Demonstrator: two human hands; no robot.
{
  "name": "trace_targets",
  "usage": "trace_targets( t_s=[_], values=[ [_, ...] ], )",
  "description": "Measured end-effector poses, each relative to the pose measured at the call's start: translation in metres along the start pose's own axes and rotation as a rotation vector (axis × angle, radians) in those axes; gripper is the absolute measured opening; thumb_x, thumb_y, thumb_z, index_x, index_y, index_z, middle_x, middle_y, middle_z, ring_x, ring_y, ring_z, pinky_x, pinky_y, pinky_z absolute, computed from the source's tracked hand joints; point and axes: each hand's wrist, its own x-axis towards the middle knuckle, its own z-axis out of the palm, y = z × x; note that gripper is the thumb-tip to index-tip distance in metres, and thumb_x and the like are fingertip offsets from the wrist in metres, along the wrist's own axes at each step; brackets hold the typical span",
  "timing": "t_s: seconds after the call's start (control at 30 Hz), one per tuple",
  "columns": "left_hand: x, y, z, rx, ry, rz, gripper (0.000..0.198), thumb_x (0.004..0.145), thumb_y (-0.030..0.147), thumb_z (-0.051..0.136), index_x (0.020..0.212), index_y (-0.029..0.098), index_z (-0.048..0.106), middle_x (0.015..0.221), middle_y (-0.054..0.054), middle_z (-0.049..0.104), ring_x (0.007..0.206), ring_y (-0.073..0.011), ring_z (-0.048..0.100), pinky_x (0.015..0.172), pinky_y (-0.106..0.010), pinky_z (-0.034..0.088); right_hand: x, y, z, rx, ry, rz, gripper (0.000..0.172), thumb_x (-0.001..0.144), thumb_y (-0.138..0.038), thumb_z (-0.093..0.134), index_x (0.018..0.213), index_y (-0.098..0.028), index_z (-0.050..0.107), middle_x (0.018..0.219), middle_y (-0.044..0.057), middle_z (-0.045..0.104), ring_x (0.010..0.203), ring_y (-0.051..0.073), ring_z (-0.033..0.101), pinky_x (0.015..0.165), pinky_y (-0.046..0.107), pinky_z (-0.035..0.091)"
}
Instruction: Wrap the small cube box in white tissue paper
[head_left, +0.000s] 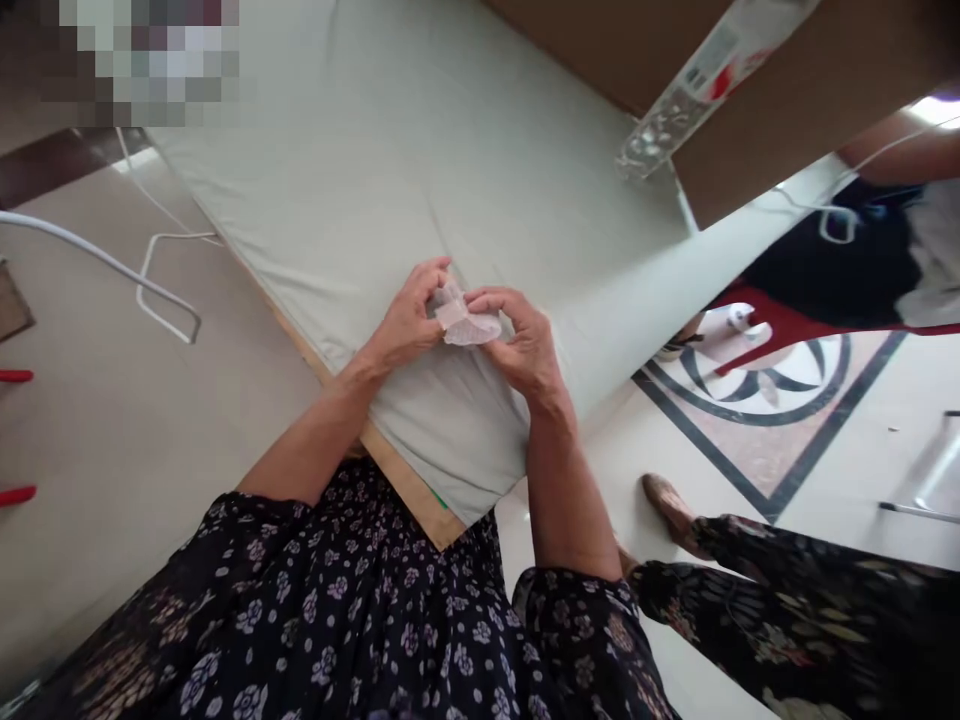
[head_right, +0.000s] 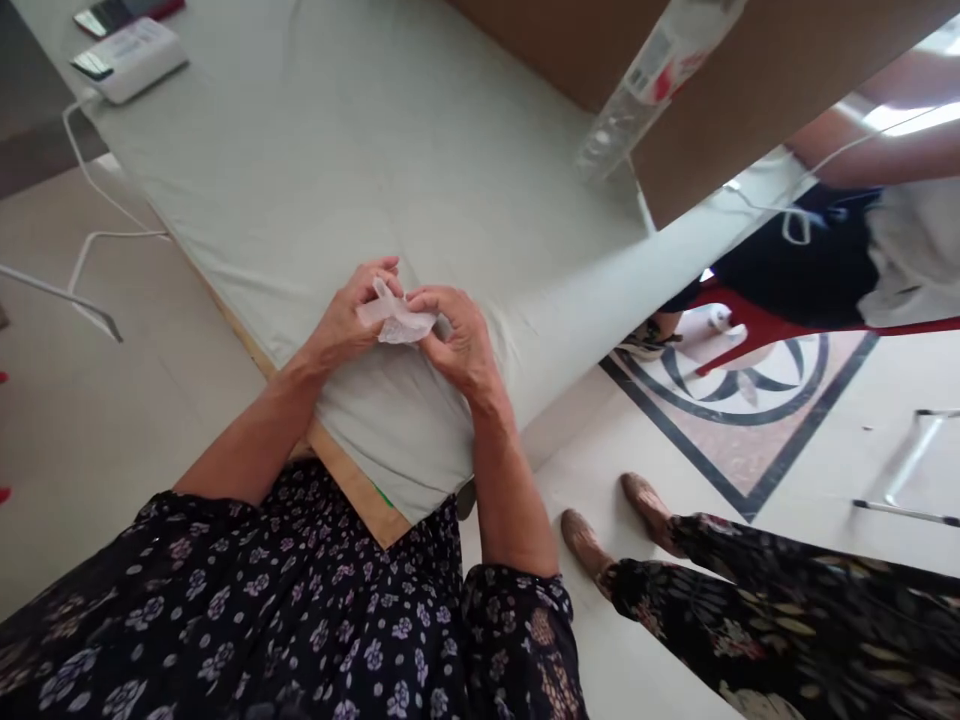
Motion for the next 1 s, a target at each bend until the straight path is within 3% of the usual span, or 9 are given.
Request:
trace_targets(
  t_s=[0.33,0.5,0.8,1.0],
  values=[
    [-0.005,0.013,0.003,-0.067,0.015,-0.035,0.032,0.078,0.045,0.074,0.098,0.020,0.065,0.126,-0.014,0.068,0.138,-0.0319,0.057,0.113,-0.047,0.047,-0.004,-0.001,0.000,-0.026,0.017,-0.067,0.012,0.093,-0.032,0.069,0.103,-0.027,0.070,0.115,0.005,0.079,0.114,0.021,0.073,0.107,0.042,0.054],
    [-0.005,0.011,-0.001,-0.053,-0.016,0.002,0.029,0.080,0.039,0.072,0.099,0.020,0.063,0.132,-0.015,0.065,0.135,-0.0302,0.059,0.110,-0.043,0.049,-0.009,-0.004,0.001,-0.053,-0.001,-0.029,0.014,0.094,-0.038,0.068,0.105,-0.028,0.070,0.120,0.005,0.078,0.120,0.023,0.071,0.111,0.045,0.053],
    [-0.006,0.009,-0.002,-0.074,-0.031,0.018,0.023,0.083,0.039,0.070,0.092,0.022,0.058,0.123,-0.011,0.066,0.135,-0.0276,0.057,0.110,-0.041,0.047,-0.022,-0.005,-0.002,-0.273,-0.107,-0.095,0.047,0.090,-0.041,0.072,0.134,-0.029,0.062,0.143,0.008,0.068,0.144,0.031,0.055,0.121,0.056,0.041],
    [-0.007,0.019,0.000,-0.089,-0.023,-0.063,0.025,0.080,0.042,0.066,0.092,0.020,0.061,0.135,-0.015,0.064,0.127,-0.0281,0.062,0.105,-0.042,0.051,-0.019,-0.003,0.001,-0.348,-0.099,-0.090,0.045,0.092,-0.030,0.065,0.137,-0.029,0.061,0.142,0.009,0.068,0.138,0.031,0.060,0.117,0.053,0.044]
  ],
)
